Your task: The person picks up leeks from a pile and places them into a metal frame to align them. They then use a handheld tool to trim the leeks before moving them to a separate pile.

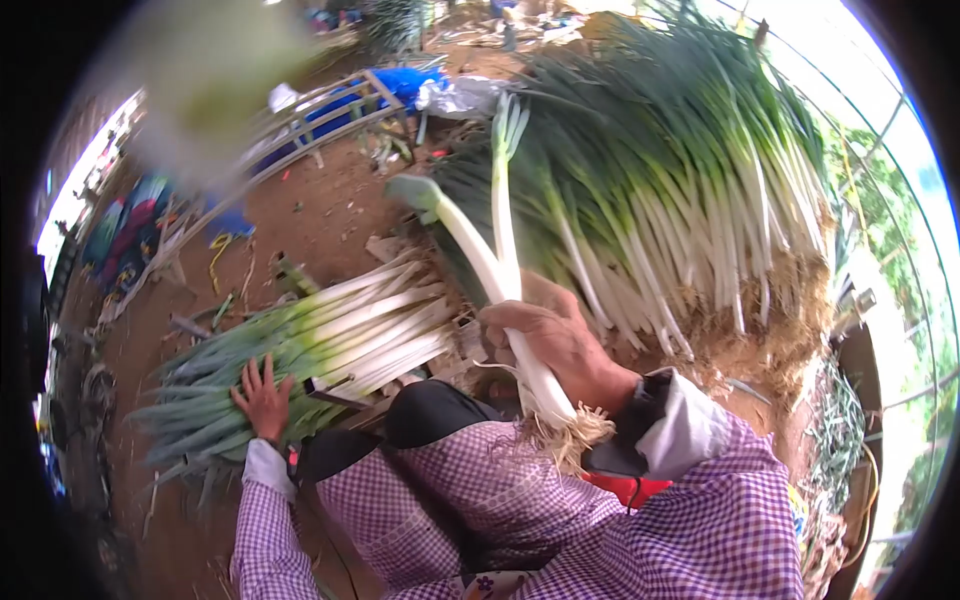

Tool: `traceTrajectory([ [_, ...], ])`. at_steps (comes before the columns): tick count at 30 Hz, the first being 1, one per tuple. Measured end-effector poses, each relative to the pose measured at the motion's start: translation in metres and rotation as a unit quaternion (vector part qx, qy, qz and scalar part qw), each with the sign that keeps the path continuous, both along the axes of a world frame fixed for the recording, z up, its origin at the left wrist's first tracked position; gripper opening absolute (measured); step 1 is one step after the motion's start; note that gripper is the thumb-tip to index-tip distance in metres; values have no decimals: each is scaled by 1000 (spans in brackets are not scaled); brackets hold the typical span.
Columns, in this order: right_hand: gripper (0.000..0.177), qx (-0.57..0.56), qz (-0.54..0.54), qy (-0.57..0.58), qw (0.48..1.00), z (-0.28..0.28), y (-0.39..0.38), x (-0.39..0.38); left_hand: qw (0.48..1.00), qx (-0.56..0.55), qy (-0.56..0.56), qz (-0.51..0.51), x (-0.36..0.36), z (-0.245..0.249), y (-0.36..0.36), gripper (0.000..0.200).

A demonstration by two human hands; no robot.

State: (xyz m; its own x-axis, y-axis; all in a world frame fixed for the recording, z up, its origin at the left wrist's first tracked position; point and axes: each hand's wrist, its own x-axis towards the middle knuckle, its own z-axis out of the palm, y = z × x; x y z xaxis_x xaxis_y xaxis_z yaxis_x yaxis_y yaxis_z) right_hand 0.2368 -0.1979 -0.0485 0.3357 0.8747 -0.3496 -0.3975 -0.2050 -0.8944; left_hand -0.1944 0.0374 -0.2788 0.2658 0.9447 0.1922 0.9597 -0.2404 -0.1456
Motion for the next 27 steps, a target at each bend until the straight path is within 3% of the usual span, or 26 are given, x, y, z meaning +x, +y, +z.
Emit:
traceTrajectory([
  [3,29,112,103,-176,972,11,12,-12,1000,2,-3,-1,2,3,-2,70],
  [5,32,105,99,10,989,50,19,-35,1000,-7,-15,2,2,6,-4,70],
  [10,59,163,150,-10,975,74,56,-78,999,-3,-40,-3,4,6,-4,70],
  [14,65,230,229,-71,943,49,109,-97,999,5,-43,-4,4,4,-4,70],
  [15,73,235,256,-72,935,42,124,-101,999,6,-44,-4,3,3,-3,70],
  [18,76,247,321,-180,897,-5,175,-102,999,10,-44,-7,5,5,-3,71],
  [24,81,299,439,-472,703,-164,272,-66,999,19,-44,-17,5,7,-3,71],
  [27,86,148,525,-562,622,-190,297,-34,999,-20,-44,-1,5,9,-4,72],
])
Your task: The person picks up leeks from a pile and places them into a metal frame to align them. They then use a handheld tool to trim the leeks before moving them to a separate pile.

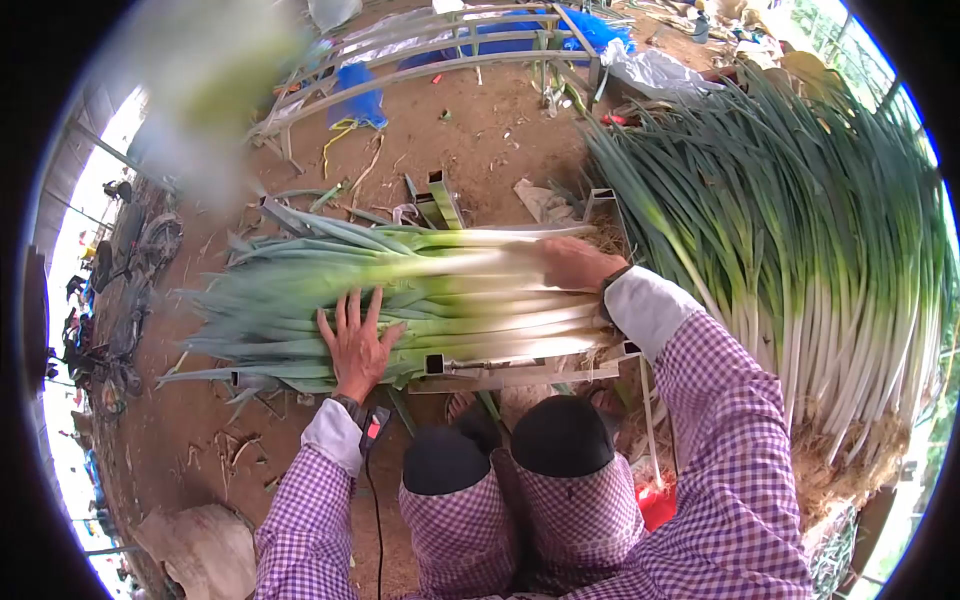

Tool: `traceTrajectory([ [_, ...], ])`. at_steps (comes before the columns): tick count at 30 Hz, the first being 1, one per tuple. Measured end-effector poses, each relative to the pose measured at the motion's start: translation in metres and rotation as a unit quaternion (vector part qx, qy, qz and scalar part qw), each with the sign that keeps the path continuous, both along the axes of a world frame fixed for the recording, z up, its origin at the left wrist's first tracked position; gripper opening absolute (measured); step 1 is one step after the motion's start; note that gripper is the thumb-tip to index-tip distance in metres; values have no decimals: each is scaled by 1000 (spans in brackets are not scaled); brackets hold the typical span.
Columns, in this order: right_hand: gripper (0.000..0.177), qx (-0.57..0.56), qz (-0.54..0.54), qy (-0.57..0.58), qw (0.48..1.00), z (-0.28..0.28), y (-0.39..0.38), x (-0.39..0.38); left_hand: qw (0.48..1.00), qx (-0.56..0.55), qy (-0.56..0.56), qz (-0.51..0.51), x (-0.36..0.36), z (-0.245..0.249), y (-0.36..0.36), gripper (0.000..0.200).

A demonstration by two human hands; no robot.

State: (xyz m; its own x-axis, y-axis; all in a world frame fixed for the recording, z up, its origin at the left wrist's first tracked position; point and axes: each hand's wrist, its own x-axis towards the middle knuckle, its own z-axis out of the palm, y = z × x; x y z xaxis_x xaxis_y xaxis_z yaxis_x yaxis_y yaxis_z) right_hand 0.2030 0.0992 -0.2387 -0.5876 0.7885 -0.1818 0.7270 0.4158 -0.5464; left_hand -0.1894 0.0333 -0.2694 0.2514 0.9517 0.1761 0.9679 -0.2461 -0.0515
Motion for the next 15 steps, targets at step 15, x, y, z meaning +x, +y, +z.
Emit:
traceTrajectory([
  [15,38,194,-165,32,967,-56,-7,12,979,-1,-187,-82,-6,45,26,54],
])
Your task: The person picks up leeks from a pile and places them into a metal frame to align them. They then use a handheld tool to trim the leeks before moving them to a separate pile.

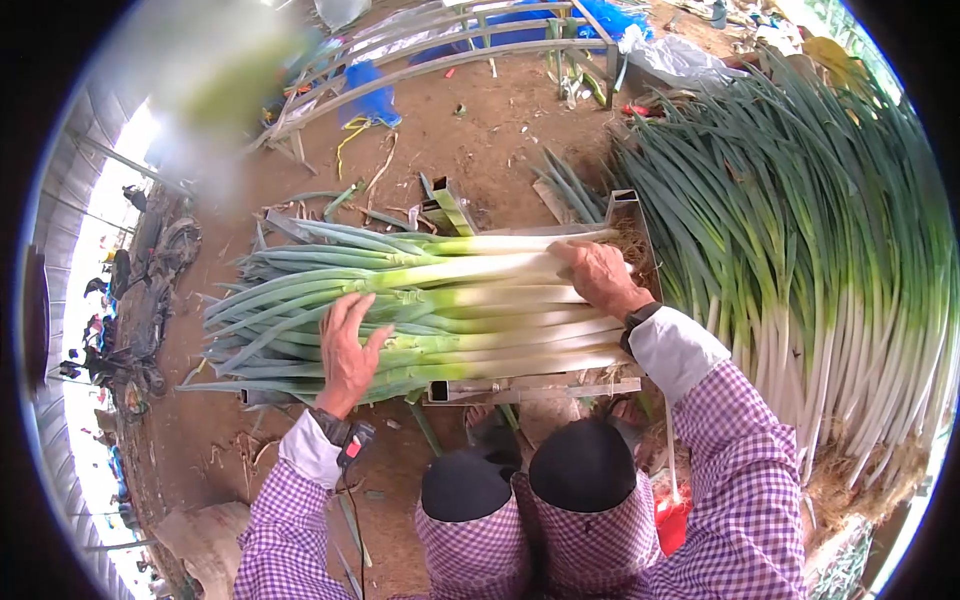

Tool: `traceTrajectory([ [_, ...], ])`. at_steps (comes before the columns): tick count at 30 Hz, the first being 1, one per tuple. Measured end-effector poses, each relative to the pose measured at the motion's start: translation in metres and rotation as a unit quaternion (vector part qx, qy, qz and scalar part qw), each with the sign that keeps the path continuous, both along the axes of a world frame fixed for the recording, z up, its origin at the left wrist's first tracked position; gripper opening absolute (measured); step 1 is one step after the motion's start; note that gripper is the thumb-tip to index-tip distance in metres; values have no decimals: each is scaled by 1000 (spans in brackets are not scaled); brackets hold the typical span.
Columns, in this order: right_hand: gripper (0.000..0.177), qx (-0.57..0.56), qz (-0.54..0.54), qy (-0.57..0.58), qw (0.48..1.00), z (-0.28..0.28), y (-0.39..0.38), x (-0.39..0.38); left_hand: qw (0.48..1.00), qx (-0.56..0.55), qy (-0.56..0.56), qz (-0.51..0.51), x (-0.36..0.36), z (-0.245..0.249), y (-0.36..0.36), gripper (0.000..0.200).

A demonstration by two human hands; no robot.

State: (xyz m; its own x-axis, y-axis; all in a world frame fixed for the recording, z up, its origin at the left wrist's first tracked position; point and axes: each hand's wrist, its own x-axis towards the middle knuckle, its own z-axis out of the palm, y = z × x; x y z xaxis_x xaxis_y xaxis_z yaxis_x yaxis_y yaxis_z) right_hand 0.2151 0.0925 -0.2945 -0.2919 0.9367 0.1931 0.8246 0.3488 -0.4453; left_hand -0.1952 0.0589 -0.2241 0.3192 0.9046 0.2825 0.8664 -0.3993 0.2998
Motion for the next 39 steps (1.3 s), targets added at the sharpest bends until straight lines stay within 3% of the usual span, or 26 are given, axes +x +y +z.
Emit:
traceTrajectory([
  [3,31,25,6,16,1000,-8,1,-1,999,15,2,-40,14,24,45,49],
  [6,27,55,24,59,996,5,-3,-2,990,75,21,-114,13,2,105,44],
  [12,32,179,34,25,983,55,-28,-6,978,-124,106,-132,24,-8,164,43],
  [13,34,197,24,9,980,64,-35,-7,946,-123,250,-165,25,-1,170,45],
  [15,40,219,3,-21,976,71,-45,-8,947,-18,247,-206,23,10,169,39],
  [17,40,242,-11,-17,970,77,-53,-4,954,11,224,-201,25,21,165,37],
  [19,40,271,-30,-19,962,81,-59,-2,971,-33,183,-147,44,60,152,42],
  [24,41,329,-53,-14,943,103,-74,2,980,52,125,-146,44,102,111,54],
  [28,43,364,-43,-15,930,118,-88,11,984,49,84,-151,26,109,90,50],
  [32,42,376,-47,-38,925,133,-103,8,927,-174,322,-83,12,138,85,37],
  [34,42,382,-47,-44,922,140,-107,7,931,-123,329,-103,-21,119,93,39],
  [39,42,405,-48,-57,911,154,-112,6,940,-72,333,7,-92,109,76,46],
])
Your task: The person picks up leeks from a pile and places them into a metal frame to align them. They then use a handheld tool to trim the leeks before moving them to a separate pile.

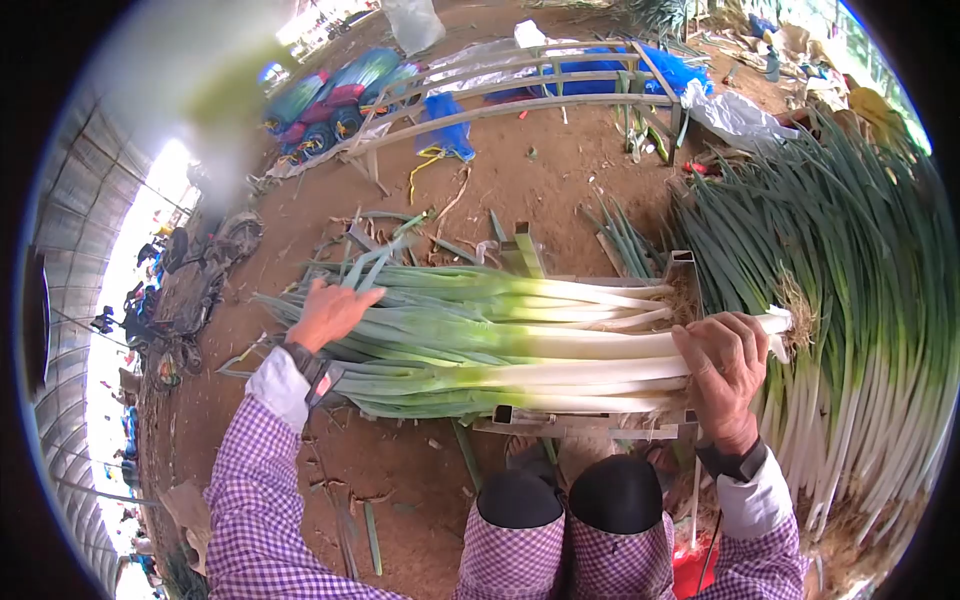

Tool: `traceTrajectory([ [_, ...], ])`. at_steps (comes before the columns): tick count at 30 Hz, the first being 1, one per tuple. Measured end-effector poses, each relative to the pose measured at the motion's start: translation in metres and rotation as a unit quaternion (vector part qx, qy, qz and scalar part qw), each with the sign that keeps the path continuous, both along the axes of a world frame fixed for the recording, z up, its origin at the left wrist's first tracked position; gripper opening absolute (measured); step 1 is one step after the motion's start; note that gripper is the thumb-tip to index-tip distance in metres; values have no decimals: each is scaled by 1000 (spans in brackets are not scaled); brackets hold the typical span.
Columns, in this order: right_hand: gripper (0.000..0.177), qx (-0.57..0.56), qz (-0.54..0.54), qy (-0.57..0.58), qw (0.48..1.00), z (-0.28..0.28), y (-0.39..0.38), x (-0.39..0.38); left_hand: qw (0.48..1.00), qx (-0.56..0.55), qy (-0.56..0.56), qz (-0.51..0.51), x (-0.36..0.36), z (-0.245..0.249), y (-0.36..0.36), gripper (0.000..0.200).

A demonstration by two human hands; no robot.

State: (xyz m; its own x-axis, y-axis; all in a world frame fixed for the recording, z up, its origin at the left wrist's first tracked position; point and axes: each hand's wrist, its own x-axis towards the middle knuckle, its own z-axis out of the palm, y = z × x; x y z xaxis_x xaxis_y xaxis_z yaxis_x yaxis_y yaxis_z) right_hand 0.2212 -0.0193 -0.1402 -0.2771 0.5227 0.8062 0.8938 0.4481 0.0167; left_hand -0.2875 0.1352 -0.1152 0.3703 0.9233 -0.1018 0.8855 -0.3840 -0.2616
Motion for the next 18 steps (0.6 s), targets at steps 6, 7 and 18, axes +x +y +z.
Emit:
traceTrajectory([
  [6,40,20,13,21,999,9,6,-7,980,106,9,167,-36,20,-54,61],
  [7,40,20,16,24,999,9,8,-8,975,131,-14,176,-45,14,-61,65],
  [18,38,-294,22,76,952,-77,86,2,959,216,-155,98,-47,-1,-30,50],
])
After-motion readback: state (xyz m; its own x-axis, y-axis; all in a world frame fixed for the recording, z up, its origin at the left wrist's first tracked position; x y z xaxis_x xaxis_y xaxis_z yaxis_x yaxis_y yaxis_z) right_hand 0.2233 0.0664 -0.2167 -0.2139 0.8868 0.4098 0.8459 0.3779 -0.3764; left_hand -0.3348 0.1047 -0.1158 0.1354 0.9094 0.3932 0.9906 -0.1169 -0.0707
